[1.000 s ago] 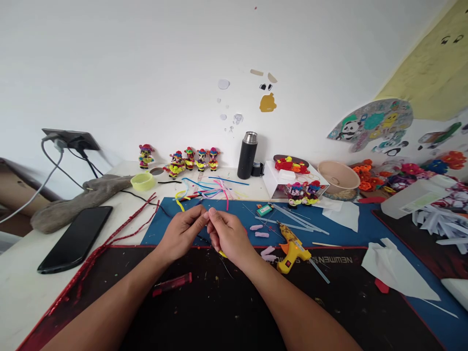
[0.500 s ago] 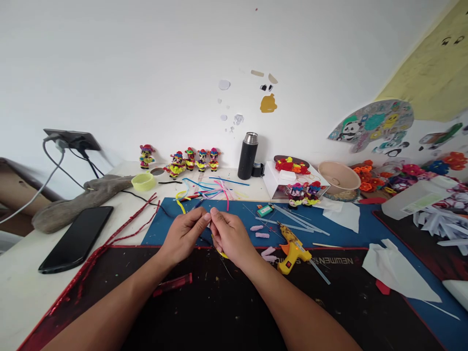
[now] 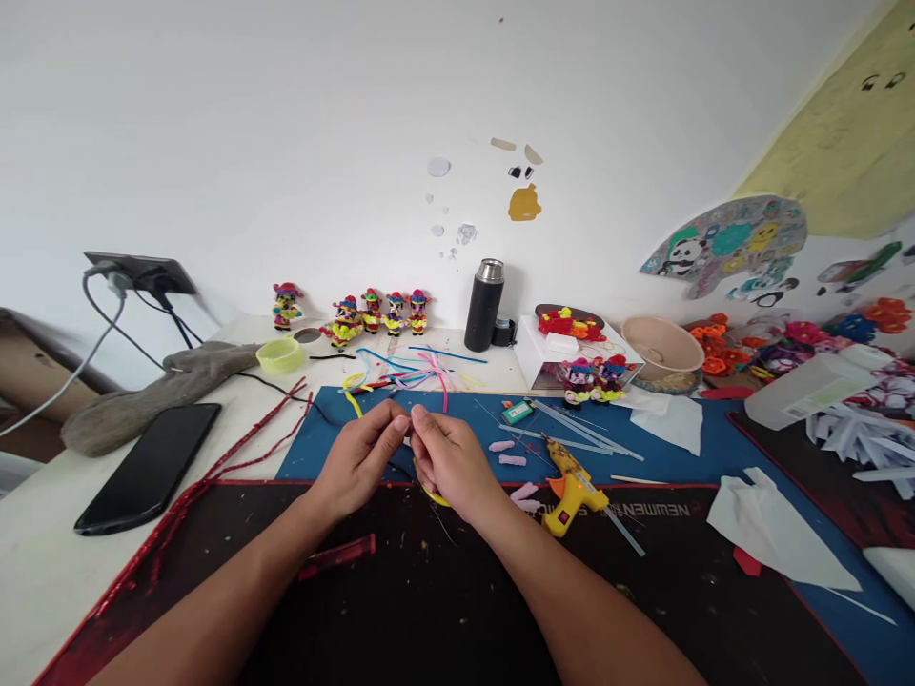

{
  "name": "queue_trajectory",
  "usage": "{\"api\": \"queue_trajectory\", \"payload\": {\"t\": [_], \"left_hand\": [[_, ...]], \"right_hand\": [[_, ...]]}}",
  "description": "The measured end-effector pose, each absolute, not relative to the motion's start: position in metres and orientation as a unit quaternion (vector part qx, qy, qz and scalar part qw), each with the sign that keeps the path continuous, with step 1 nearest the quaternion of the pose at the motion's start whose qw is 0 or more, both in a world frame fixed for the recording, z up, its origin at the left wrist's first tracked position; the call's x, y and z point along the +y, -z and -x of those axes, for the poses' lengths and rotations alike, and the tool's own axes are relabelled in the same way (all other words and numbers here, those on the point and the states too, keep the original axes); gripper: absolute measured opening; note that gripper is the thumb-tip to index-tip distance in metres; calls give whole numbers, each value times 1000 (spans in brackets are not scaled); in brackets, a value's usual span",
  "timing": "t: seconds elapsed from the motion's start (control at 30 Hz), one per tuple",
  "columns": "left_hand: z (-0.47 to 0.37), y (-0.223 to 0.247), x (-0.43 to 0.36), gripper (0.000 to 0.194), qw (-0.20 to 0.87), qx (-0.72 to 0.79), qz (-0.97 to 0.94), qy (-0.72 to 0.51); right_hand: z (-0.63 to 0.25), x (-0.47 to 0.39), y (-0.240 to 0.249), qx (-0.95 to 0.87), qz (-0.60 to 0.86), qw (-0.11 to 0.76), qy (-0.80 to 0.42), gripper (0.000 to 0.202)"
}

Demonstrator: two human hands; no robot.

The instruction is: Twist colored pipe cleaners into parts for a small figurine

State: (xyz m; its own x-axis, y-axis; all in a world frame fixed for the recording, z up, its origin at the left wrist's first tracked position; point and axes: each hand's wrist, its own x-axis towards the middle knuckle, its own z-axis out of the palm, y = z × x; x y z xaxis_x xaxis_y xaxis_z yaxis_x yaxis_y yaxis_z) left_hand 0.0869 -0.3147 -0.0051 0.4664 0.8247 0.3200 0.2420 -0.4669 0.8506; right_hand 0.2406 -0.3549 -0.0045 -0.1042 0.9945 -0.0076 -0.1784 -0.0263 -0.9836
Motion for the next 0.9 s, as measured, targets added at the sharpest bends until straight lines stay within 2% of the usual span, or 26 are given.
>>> {"api": "queue_trajectory", "payload": {"t": [0.3, 0.57, 0.9], "left_hand": [[-86, -1, -313, 41, 359, 365, -770, -380], [-84, 12, -308, 44, 459, 364, -712, -388], [-85, 4, -310, 45, 374, 372, -760, -380]], "right_hand": [[-241, -354, 5, -491, 447, 500, -556, 64], [-241, -356, 5, -490, 450, 495, -559, 61], [-241, -356, 4, -488, 456, 505, -547, 64]]}}
